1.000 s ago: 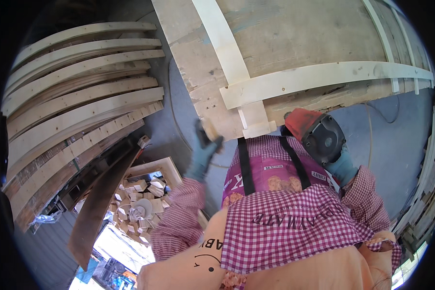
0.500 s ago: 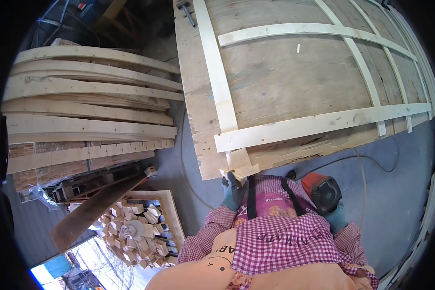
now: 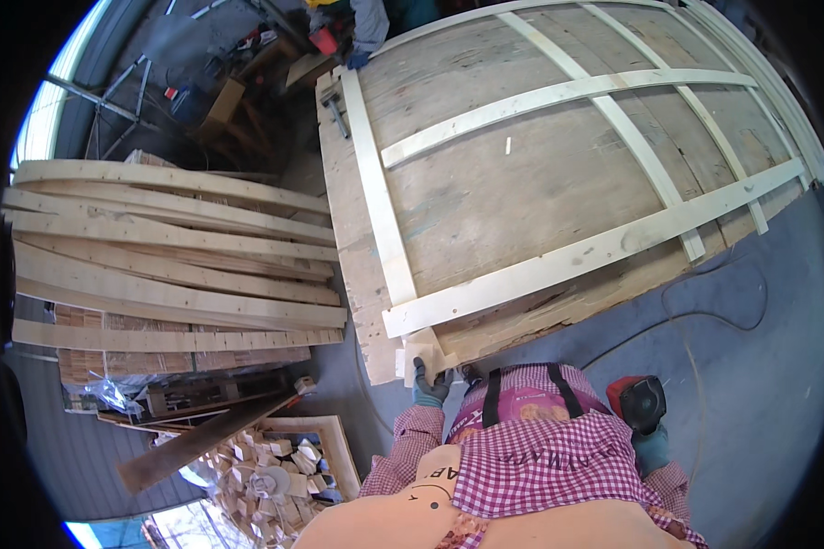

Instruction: The person assembles a wooden frame by positioning planks and using a nail gun to fasten them. They measure the frame with a tape measure to ensure alignment and continue securing additional planks.

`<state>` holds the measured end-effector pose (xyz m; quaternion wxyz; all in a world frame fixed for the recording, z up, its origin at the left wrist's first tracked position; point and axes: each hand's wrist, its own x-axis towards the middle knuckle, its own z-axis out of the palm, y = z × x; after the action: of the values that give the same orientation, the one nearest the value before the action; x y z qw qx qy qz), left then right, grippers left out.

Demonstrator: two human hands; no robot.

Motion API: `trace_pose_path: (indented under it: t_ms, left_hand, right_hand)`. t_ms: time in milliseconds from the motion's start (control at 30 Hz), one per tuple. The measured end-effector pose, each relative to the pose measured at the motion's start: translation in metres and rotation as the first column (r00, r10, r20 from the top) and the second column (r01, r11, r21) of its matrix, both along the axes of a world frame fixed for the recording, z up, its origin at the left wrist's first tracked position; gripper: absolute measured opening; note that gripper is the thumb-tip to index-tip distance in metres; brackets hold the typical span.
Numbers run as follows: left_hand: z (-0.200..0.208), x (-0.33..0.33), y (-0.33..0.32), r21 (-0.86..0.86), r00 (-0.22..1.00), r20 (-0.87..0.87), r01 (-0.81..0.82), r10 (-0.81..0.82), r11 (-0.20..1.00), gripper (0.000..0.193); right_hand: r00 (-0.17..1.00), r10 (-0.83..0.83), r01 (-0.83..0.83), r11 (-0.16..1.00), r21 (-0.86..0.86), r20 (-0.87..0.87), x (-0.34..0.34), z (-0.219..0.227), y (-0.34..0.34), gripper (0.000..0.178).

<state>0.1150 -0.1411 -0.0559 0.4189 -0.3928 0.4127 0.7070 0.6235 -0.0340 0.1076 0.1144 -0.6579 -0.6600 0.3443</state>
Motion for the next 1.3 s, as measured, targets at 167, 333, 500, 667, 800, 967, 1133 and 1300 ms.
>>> trace_pose_path:
  t_ms: [167,333,500,667,800,967,1133,1300]
  left_hand:
    - [0.004,0.000,0.012,-0.005,0.976,-0.202,-0.090,0.087,0.996,0.054]
    - [0.087,0.008,0.013,0.141,0.887,-0.459,0.015,0.051,0.990,0.047]
    - [0.164,0.001,0.069,0.118,0.885,-0.451,0.187,-0.115,0.975,0.052]
    - [0.161,-0.002,0.187,-0.005,0.781,-0.527,0.391,-0.335,0.920,0.052]
    - [0.126,-0.008,0.281,-0.030,0.763,-0.507,0.449,-0.401,0.893,0.053]
    - [0.110,-0.002,0.362,-0.080,0.773,-0.473,0.440,-0.423,0.894,0.054]
    - [0.080,-0.007,0.368,-0.187,0.700,-0.398,0.571,-0.593,0.800,0.057]
    - [0.098,0.011,0.329,-0.467,0.576,-0.562,0.371,-0.593,0.803,0.065]
  right_hand:
    - [0.989,-0.145,0.145,0.989,0.009,-0.027,0.017,-0.004,-0.001,0.028]
    - [0.967,-0.235,0.246,0.962,-0.121,0.095,0.007,0.027,0.009,0.032]
    - [0.969,-0.210,0.210,0.978,-0.016,-0.128,-0.041,0.110,0.063,0.036]
    - [0.988,0.124,-0.133,0.987,-0.086,-0.094,-0.090,0.169,0.167,0.033]
    - [0.934,0.356,-0.358,0.929,0.098,0.037,-0.132,0.180,0.263,0.038]
    - [0.713,0.555,-0.693,0.651,0.310,0.429,-0.189,0.125,0.386,0.049]
    - [0.342,0.610,-0.889,0.457,0.035,0.715,-0.192,0.038,0.457,0.046]
    - [0.334,0.596,-0.857,0.515,-0.029,0.730,-0.181,-0.001,0.451,0.050]
